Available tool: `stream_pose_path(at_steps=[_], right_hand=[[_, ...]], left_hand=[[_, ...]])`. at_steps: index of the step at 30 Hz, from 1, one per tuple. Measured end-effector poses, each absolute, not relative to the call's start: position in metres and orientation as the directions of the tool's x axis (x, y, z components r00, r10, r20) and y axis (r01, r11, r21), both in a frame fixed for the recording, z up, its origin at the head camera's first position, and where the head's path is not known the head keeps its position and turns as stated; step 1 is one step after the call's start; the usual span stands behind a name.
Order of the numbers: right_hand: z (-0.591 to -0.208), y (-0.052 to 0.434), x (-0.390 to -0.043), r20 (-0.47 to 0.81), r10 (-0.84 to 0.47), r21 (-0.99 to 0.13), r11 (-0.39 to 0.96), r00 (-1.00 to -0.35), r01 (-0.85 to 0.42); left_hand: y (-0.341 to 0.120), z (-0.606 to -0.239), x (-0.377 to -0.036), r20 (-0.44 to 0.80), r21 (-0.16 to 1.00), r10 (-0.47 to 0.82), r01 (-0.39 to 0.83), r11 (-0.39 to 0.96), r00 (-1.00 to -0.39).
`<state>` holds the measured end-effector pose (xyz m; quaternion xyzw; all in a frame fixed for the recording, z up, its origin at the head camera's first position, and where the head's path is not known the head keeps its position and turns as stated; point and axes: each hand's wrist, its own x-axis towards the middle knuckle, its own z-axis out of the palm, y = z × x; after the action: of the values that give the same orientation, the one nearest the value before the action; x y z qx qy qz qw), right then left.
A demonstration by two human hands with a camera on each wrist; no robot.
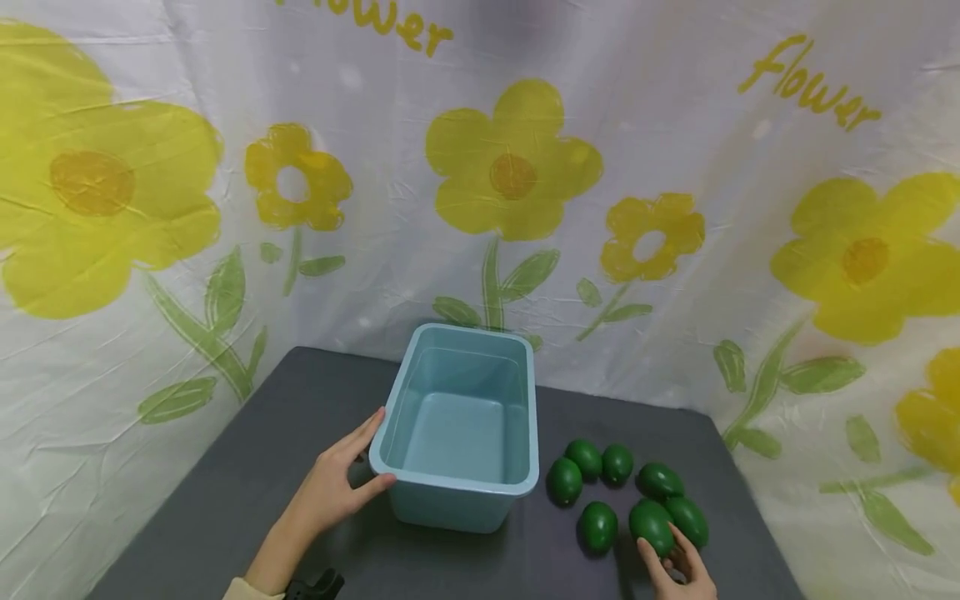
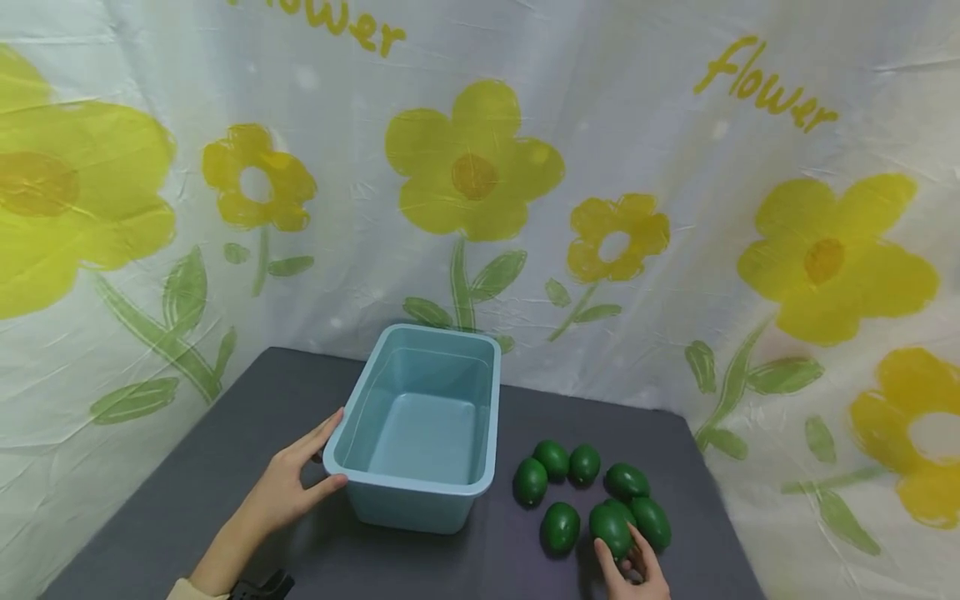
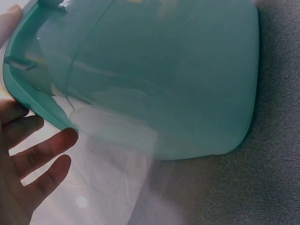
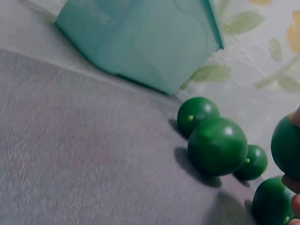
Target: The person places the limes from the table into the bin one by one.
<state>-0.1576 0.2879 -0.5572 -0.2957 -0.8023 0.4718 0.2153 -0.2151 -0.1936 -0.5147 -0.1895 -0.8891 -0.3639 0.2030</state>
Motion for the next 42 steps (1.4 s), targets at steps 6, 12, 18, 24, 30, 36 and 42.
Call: stream_pose_path(at_steps=[6, 12, 18, 24, 30, 36, 42], right_hand=[[-0.546, 0.284, -0.16, 0.016, 0.687, -0.89, 0.341, -0.727, 0.302], [-0.54, 0.281, -0.161, 0.091, 0.706, -0.911, 0.344, -0.702, 0.227], [-0.537, 0.278, -0.164, 0.123, 0.706, -0.918, 0.349, -0.697, 0.191], [-0.532, 0.277, -0.17, 0.134, 0.7, -0.922, 0.348, -0.701, 0.172], [-0.526, 0.274, -0.174, 0.12, 0.671, -0.929, 0.337, -0.732, 0.156], [-0.516, 0.27, -0.18, 0.092, 0.655, -0.941, 0.304, -0.75, 0.15], [-0.508, 0.266, -0.187, 0.138, 0.632, -0.958, 0.281, -0.762, 0.06]], left_hand=[[-0.194, -0.515, -0.215, 0.503, 0.574, 0.183, 0.485, 0.66, -0.845], [-0.194, -0.514, -0.215, 0.487, 0.588, 0.185, 0.477, 0.653, -0.854], [-0.194, -0.514, -0.216, 0.478, 0.601, 0.181, 0.471, 0.646, -0.859], [-0.194, -0.515, -0.217, 0.481, 0.604, 0.182, 0.475, 0.64, -0.858], [-0.195, -0.514, -0.218, 0.477, 0.609, 0.184, 0.474, 0.636, -0.859], [-0.195, -0.514, -0.218, 0.484, 0.602, 0.182, 0.476, 0.641, -0.856], [-0.194, -0.514, -0.217, 0.488, 0.598, 0.182, 0.478, 0.643, -0.854]])
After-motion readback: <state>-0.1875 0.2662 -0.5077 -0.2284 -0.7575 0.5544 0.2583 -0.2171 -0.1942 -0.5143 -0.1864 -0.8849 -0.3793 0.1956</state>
